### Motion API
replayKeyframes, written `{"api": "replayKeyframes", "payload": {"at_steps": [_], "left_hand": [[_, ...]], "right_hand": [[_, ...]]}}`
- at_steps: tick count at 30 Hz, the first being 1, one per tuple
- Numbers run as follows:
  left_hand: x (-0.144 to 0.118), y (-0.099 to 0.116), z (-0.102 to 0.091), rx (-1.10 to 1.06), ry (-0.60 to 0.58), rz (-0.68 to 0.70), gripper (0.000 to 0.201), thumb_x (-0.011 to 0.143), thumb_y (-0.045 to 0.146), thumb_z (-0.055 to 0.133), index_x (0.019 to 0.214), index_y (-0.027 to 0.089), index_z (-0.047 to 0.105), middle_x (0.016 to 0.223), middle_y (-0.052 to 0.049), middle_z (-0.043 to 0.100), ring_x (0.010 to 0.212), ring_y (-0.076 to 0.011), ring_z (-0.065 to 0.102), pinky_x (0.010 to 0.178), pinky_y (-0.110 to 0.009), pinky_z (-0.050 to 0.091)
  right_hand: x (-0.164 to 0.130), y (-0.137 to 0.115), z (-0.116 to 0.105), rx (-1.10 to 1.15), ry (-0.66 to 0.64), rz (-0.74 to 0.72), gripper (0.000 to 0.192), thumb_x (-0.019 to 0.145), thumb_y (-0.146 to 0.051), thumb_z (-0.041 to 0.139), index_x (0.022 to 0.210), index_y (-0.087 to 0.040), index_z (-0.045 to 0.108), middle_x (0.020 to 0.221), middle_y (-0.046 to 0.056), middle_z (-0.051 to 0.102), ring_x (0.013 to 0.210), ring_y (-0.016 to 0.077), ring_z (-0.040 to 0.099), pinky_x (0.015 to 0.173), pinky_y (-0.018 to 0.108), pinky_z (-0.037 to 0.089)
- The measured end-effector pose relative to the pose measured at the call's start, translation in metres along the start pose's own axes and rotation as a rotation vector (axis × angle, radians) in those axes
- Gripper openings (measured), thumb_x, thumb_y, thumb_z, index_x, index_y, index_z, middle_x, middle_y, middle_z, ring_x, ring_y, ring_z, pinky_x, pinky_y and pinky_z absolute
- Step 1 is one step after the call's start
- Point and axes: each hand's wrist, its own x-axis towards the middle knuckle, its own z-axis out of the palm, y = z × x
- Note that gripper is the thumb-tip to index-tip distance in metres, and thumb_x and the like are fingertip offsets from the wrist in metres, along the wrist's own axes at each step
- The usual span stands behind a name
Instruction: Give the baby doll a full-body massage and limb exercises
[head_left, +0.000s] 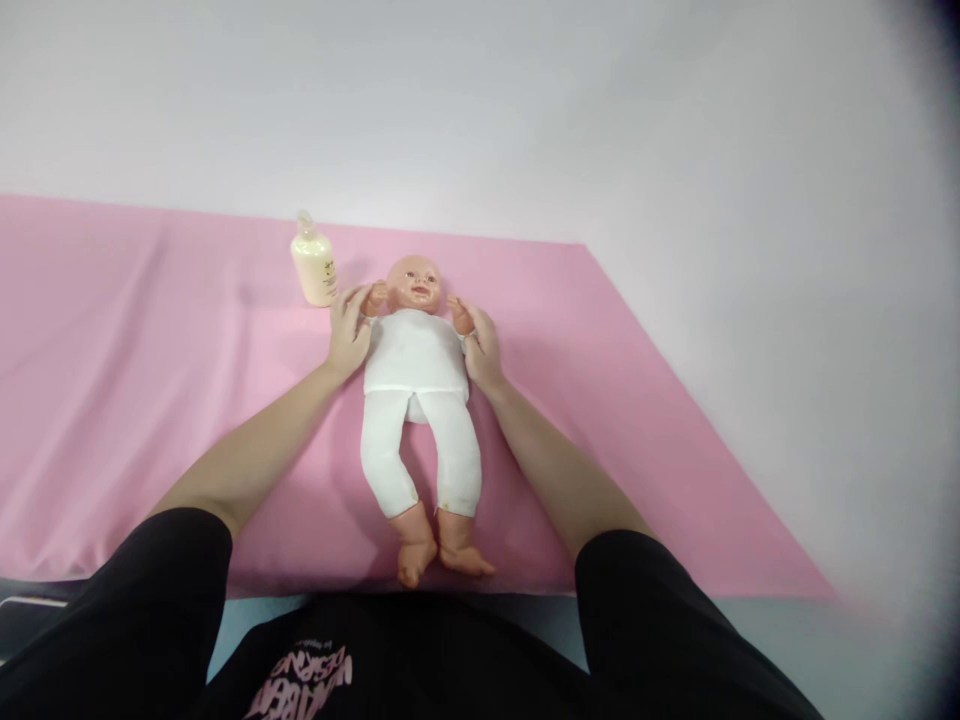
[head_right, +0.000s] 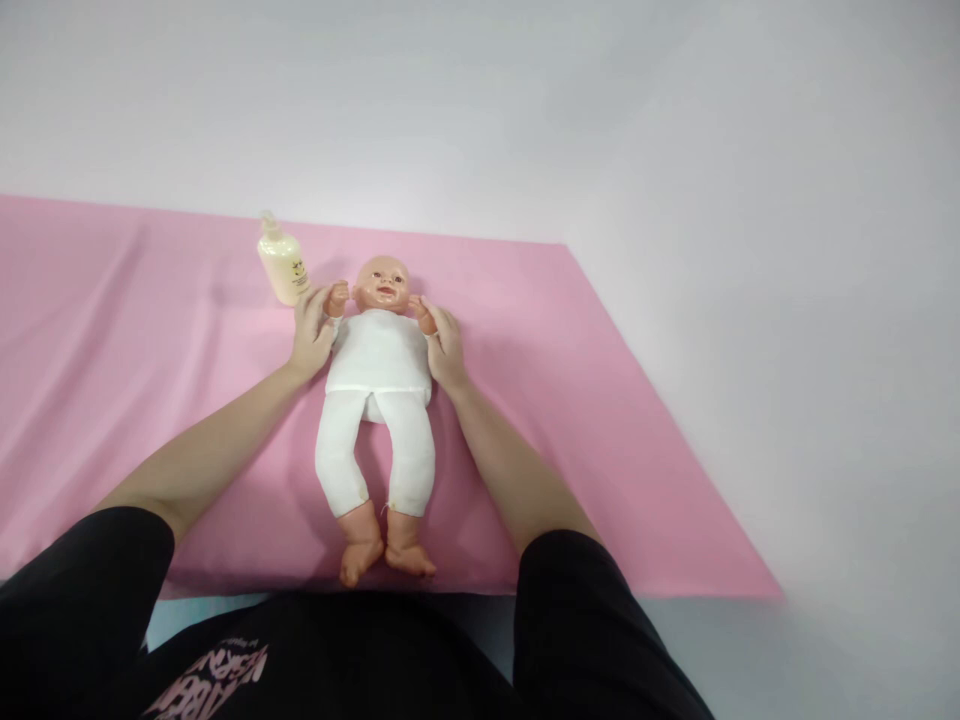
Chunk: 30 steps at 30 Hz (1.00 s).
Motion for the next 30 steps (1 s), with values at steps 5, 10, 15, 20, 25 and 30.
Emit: {"api": "replayKeyframes", "payload": {"at_steps": [5, 10, 15, 20, 25, 30], "left_hand": [[0.000, -0.017, 0.002, -0.180, 0.166, -0.164, 0.056, 0.104, 0.055, 0.050, 0.155, 0.031, 0.045, 0.157, -0.011, 0.045, 0.148, -0.0289, 0.043, 0.127, -0.049, 0.032], [0.001, -0.035, 0.006, -0.280, 0.267, -0.298, 0.055, 0.105, 0.052, 0.051, 0.156, 0.033, 0.043, 0.156, -0.010, 0.047, 0.145, -0.0268, 0.047, 0.126, -0.048, 0.036], [0.001, -0.033, 0.004, -0.245, 0.254, -0.279, 0.054, 0.105, 0.053, 0.051, 0.155, 0.034, 0.044, 0.154, -0.010, 0.048, 0.143, -0.0276, 0.049, 0.123, -0.049, 0.039], [0.000, -0.018, 0.001, -0.118, 0.098, -0.107, 0.054, 0.103, 0.051, 0.051, 0.153, 0.030, 0.050, 0.151, -0.012, 0.048, 0.146, -0.0300, 0.044, 0.126, -0.049, 0.034], [0.001, 0.003, 0.003, 0.079, -0.188, 0.071, 0.053, 0.097, 0.031, 0.048, 0.148, 0.025, 0.059, 0.140, -0.013, 0.059, 0.131, -0.0304, 0.054, 0.120, -0.051, 0.038], [0.002, 0.013, 0.002, 0.151, -0.300, 0.090, 0.062, 0.089, 0.019, 0.046, 0.149, 0.025, 0.060, 0.139, -0.012, 0.062, 0.128, -0.0299, 0.057, 0.115, -0.050, 0.041]], "right_hand": [[0.003, 0.011, 0.000, 0.234, 0.192, 0.133, 0.048, 0.100, -0.039, 0.048, 0.146, -0.026, 0.053, 0.155, 0.008, 0.057, 0.148, 0.0245, 0.052, 0.130, 0.053, 0.036], [0.007, 0.031, -0.007, 0.282, 0.337, 0.189, 0.052, 0.095, -0.033, 0.048, 0.147, -0.025, 0.048, 0.157, 0.009, 0.053, 0.150, 0.0244, 0.049, 0.132, 0.057, 0.030], [0.006, 0.029, -0.006, 0.244, 0.327, 0.165, 0.052, 0.096, -0.033, 0.047, 0.148, -0.026, 0.047, 0.158, 0.009, 0.051, 0.150, 0.0239, 0.049, 0.132, 0.057, 0.030], [0.002, 0.010, 0.000, 0.169, 0.167, 0.101, 0.050, 0.095, -0.028, 0.049, 0.145, -0.025, 0.054, 0.154, 0.008, 0.059, 0.145, 0.0236, 0.054, 0.129, 0.052, 0.037], [0.001, -0.001, 0.000, -0.133, -0.125, -0.036, 0.060, 0.084, -0.017, 0.048, 0.142, -0.028, 0.061, 0.142, 0.005, 0.069, 0.131, 0.0271, 0.060, 0.122, 0.054, 0.042], [0.002, -0.004, -0.001, -0.181, -0.176, -0.042, 0.066, 0.081, -0.012, 0.045, 0.144, -0.029, 0.061, 0.142, 0.004, 0.069, 0.128, 0.0266, 0.061, 0.118, 0.053, 0.044]]}}
